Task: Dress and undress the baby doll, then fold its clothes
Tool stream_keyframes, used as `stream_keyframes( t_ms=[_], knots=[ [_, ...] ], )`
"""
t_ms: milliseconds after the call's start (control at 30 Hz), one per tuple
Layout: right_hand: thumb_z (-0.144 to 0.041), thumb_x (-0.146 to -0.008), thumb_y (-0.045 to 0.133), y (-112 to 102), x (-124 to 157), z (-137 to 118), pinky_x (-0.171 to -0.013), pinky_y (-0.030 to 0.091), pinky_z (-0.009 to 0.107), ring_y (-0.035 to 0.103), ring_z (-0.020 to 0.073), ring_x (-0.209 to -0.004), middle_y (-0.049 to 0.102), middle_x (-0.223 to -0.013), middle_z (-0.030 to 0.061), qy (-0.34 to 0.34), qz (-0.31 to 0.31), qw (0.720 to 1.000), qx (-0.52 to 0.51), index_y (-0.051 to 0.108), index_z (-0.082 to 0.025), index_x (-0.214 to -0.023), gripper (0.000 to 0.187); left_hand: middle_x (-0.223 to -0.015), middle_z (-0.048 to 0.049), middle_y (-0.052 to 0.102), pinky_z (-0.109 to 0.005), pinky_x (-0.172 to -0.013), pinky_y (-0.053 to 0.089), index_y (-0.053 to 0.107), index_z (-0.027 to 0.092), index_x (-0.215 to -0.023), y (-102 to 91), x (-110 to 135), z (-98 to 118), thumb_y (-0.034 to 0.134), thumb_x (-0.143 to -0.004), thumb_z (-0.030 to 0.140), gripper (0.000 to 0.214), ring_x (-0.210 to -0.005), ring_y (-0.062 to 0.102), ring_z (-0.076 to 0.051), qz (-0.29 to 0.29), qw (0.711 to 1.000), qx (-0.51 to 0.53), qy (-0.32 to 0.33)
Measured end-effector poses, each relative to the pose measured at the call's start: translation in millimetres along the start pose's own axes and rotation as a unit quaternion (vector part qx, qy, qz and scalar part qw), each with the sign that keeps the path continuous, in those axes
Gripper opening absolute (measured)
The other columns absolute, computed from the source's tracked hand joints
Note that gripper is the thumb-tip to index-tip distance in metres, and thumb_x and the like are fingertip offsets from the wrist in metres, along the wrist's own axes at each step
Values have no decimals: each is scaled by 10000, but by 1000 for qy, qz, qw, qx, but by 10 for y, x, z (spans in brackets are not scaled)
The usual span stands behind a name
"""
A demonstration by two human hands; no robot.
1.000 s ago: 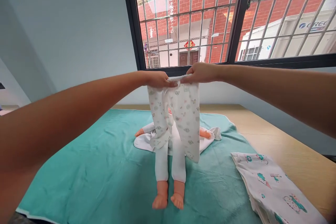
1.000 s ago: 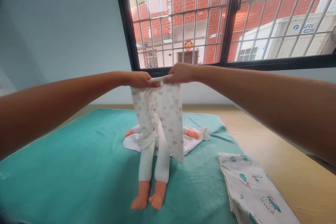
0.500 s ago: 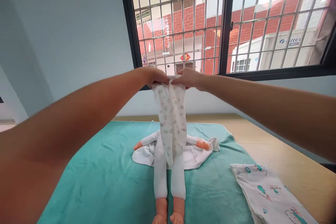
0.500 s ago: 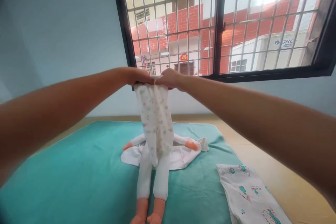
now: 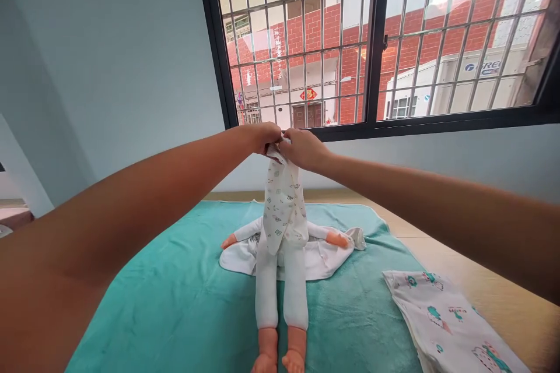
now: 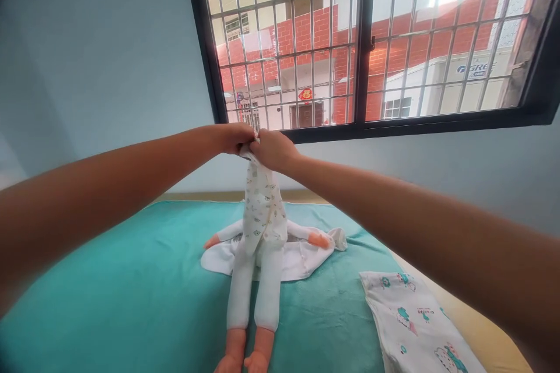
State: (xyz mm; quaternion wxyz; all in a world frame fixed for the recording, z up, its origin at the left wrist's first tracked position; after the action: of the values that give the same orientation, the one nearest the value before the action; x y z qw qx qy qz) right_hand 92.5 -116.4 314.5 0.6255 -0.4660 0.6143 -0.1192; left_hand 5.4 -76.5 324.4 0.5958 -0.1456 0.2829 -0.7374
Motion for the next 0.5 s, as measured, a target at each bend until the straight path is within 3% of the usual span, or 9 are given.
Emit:
stream_keyframes(
  t_ms=[133, 267, 367, 500],
  knots=[
    [-517, -895, 499, 57, 83, 10, -578, 372, 321, 615, 241, -730, 684, -909, 123, 25, -33, 999, -29, 593, -178, -969, 359, -554, -12, 531, -328, -659, 547, 570, 184, -771, 65, 15, -125, 438, -800, 65, 180, -610, 600, -182, -18, 992, 119, -24],
    [-634, -788, 620, 161, 176, -13, -583, 383, 315, 615, 240, -729, 678, -905, 110, 18, -64, 998, -21, 586, -185, -1035, 514, -598, -24, 537, -289, -623, 521, 538, 189, -756, 169, 146, -231, 474, -916, 303, 207, -604, 561, -166, -37, 976, 215, -32],
    [-564, -737, 693, 216, 209, -36, -572, 379, 313, 610, 235, -717, 680, -885, 100, -6, -76, 997, -3, 592, -177, -1031, 496, -724, -61, 626, -323, -691, 533, 573, 182, -851, 246, 324, -323, 446, -953, 430, 296, -696, 615, -192, -69, 966, 248, -26],
    [-353, -777, 637, 148, 208, -91, -592, 384, 297, 601, 201, -721, 678, -841, 51, -70, -86, 993, -32, 633, -198, -960, 240, -915, -99, 694, -387, -760, 528, 611, 200, -956, 163, 470, -531, 506, -891, 592, 411, -822, 672, -252, -61, 981, 184, 28]
  ],
)
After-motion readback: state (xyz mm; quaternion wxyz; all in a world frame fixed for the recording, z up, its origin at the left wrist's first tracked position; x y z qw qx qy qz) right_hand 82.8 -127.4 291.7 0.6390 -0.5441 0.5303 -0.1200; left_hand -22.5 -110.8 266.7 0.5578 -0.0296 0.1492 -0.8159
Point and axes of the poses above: each hand's wrist, its own x-axis away from the middle knuckle, its own y-axis out of the palm, z = x × y, the point moved 7 cm from there along -x, towards the middle knuckle
